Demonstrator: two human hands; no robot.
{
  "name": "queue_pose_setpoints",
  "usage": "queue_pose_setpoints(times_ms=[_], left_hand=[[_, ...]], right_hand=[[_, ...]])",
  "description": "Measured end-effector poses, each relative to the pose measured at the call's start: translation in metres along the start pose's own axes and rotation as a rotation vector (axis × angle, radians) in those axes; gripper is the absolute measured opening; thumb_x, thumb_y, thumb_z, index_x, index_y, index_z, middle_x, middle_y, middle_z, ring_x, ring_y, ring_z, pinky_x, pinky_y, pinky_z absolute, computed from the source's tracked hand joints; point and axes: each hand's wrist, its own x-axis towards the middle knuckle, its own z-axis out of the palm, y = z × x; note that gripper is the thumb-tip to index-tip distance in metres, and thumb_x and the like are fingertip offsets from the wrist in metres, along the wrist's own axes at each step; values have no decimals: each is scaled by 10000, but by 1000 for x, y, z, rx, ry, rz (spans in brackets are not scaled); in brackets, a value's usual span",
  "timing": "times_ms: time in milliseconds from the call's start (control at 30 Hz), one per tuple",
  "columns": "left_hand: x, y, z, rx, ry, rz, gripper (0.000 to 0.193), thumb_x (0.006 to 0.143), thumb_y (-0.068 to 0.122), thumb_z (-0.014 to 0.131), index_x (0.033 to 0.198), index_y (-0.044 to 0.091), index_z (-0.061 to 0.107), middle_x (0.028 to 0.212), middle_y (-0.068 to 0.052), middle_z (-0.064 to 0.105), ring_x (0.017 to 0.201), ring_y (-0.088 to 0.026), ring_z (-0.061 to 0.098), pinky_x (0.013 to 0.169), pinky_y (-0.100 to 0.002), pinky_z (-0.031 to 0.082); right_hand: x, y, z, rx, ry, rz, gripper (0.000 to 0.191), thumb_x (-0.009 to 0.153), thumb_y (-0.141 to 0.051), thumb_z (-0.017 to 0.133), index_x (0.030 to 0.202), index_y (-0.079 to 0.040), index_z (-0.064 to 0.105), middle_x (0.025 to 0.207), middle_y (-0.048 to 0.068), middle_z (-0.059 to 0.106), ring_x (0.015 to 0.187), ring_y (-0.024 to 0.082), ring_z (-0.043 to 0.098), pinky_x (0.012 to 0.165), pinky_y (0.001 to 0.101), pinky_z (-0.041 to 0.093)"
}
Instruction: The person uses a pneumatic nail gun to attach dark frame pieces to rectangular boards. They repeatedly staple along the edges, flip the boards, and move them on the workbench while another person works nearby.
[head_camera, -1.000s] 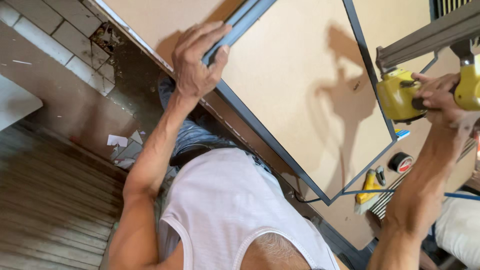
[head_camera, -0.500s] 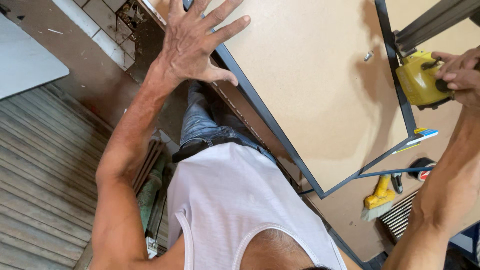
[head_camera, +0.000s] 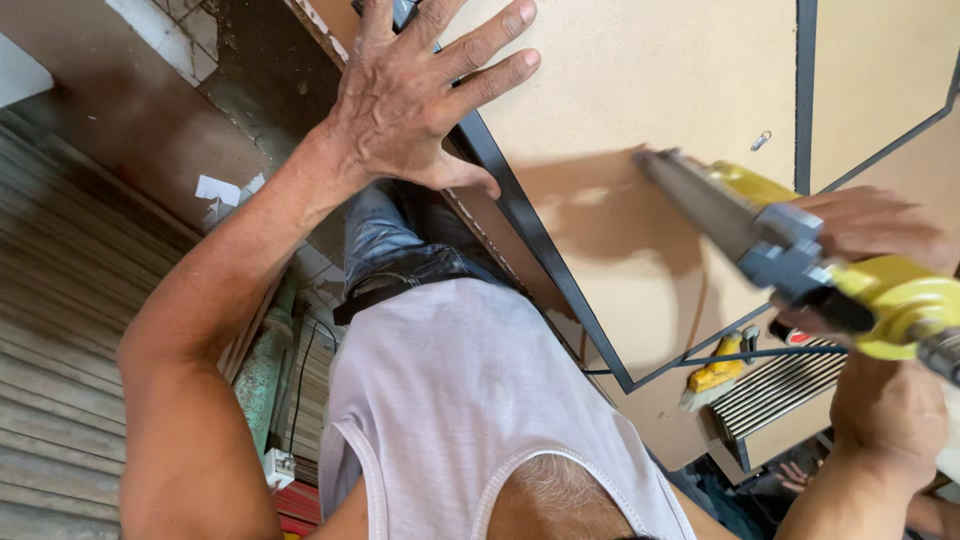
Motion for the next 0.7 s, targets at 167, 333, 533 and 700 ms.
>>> queue_pose_setpoints(times_ms=[167, 333, 533, 700], left_hand=[[1, 4, 4, -77, 18, -20, 1184, 626, 786, 844, 1550, 120, 524, 1705, -99, 342, 1552, -404, 228, 1190, -731, 172], [-1, 6, 2, -124, 8, -35, 1106, 690, 740, 825, 1534, 94, 517, 1706, -110, 324, 1582, -376, 210, 1183, -710, 144], [2, 9, -3, -150, -11, -52, 1056, 725, 702, 820, 1516, 66, 527, 1714, -118, 324, 1590, -377, 212, 1224, -684, 127], [1, 10, -4, -100, -33, -46, 1084, 679, 703, 830, 1513, 72, 544, 1710, -111, 345, 1577, -364, 231, 1241, -678, 137]], right_hand=[[94, -30, 25, -4, -373, -250, 650, 1006, -673, 412, 698, -124, 576, 662, 28, 650, 619, 129, 678, 959, 435, 593], [93, -35, 28, -198, -466, 30, 355, 924, -352, 602, 692, -83, 596, 684, 33, 660, 613, 141, 684, 869, 429, 618], [71, -29, 24, -429, -430, 478, 106, 805, -177, 677, 763, -86, 643, 715, 26, 686, 635, 173, 691, 800, 425, 633], [118, -31, 12, -231, -728, -207, 196, 770, -265, 738, 688, -110, 651, 668, 7, 682, 666, 150, 712, 955, 429, 622]])
